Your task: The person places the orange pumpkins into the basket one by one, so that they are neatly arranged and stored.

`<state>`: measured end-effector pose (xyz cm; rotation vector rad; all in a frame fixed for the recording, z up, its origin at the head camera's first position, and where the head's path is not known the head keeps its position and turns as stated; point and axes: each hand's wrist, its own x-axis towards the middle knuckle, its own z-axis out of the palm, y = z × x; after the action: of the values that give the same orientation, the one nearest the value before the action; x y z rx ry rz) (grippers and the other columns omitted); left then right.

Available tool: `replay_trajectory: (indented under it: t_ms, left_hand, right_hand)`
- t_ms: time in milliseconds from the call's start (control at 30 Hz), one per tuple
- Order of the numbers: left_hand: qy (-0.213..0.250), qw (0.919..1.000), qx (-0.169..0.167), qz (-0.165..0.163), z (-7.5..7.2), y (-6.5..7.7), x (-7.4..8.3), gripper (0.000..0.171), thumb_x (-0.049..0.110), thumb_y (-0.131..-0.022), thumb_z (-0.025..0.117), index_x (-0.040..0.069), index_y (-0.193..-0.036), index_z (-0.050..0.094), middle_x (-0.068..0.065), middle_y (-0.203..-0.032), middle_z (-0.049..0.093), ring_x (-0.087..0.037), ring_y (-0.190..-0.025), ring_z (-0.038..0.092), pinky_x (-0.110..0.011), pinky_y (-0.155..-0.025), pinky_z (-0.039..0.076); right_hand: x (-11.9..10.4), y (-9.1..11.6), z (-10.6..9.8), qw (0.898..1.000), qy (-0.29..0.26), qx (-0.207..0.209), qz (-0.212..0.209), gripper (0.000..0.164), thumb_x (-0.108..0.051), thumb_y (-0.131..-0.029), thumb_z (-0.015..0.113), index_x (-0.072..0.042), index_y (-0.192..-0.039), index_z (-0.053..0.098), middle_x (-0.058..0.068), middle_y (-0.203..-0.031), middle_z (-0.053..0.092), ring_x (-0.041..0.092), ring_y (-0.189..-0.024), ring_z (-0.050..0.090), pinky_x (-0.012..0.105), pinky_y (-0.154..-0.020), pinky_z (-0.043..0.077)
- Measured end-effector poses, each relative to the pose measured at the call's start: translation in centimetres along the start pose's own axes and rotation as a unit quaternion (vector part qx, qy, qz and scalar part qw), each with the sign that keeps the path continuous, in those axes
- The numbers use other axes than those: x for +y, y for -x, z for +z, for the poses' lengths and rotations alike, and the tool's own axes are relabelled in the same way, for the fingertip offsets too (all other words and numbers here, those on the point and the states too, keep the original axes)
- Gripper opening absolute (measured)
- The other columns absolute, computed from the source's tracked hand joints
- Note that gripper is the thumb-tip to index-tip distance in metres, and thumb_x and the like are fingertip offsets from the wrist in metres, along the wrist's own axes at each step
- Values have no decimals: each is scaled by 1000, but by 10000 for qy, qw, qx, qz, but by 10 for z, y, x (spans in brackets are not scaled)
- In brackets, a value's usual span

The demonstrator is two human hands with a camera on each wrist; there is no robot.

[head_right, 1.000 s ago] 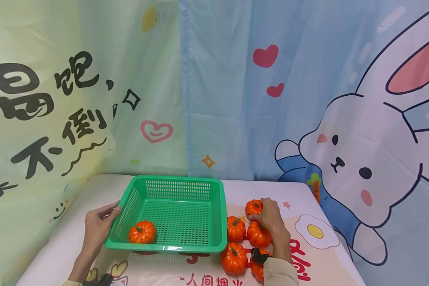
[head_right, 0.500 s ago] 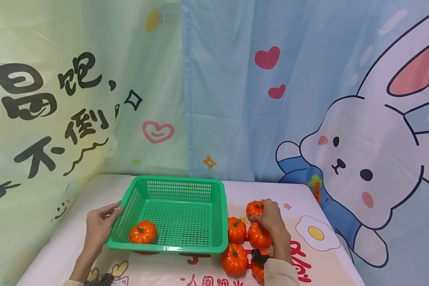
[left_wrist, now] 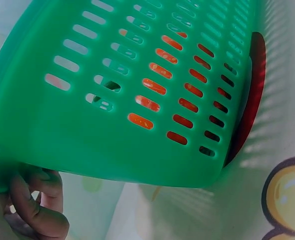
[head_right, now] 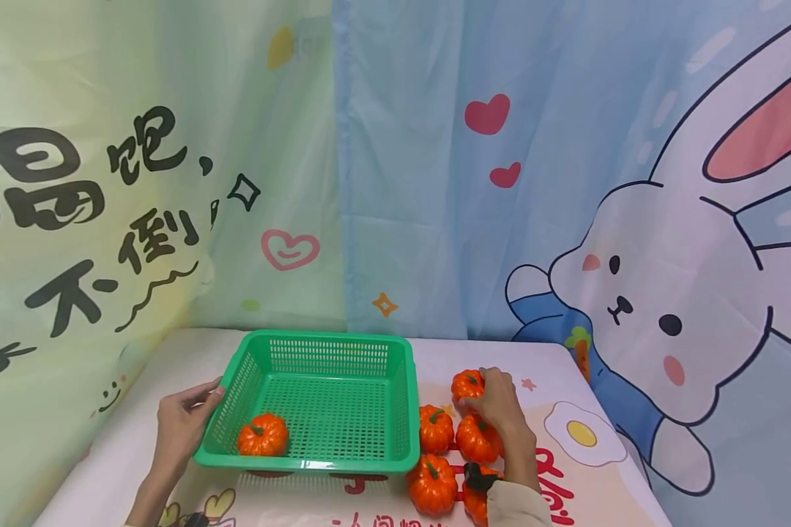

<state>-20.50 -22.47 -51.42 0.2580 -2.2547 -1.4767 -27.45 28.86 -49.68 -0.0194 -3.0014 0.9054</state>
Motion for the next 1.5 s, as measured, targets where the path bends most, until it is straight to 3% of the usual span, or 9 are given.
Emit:
replay_trajectory:
  t_ms: [233,533,1067,1333,1500]
  left_hand:
    - [32,10000,-9,6,0,1,-3,30,11,-105,72,-4,-131,77,-29,-108,79,4,-72,67,-14,-66,54]
    - [47,10000,-19,6,0,-2,-4,29,10,-104,73,-5,-129,78,-27,-104,79,5,-74,67,-14,-66,55]
    - [33,10000,-44,-43,-1,1,-2,30,11,-105,73,-4,-131,77,-29,-110,79,6,-76,66,-12,-68,55]
    - [75,10000,-40,-29,1,-1,-3,29,10,-104,73,-4,-129,77,-28,-106,79,5,-75,66,-14,-67,55]
    - [9,10000,-6,41,1,-1,-4,29,10,-104,73,-4,-129,77,-27,-105,79,5,-75,66,-13,-67,55]
  right_hand:
    - [-8,1,-3,9998,39,42,-165,74,-8,-91,88,18,-150,52,39,-142,63,51,-126,63,65,-112,52]
    - [-20,8,-14,10000,12,-44,-21,78,-13,-92,88,14,-155,50,36,-144,62,50,-129,61,63,-112,54]
    - [-39,18,-32,9979,229,129,-599,77,-16,-90,91,13,-151,55,34,-137,68,45,-119,65,61,-106,58]
    - [-48,26,-38,9985,126,2,-529,80,-18,-91,91,8,-156,52,32,-139,68,40,-117,65,53,-98,63]
    - [-52,28,-41,9974,93,26,-710,79,-19,-91,90,8,-155,53,30,-137,70,39,-115,66,52,-97,64]
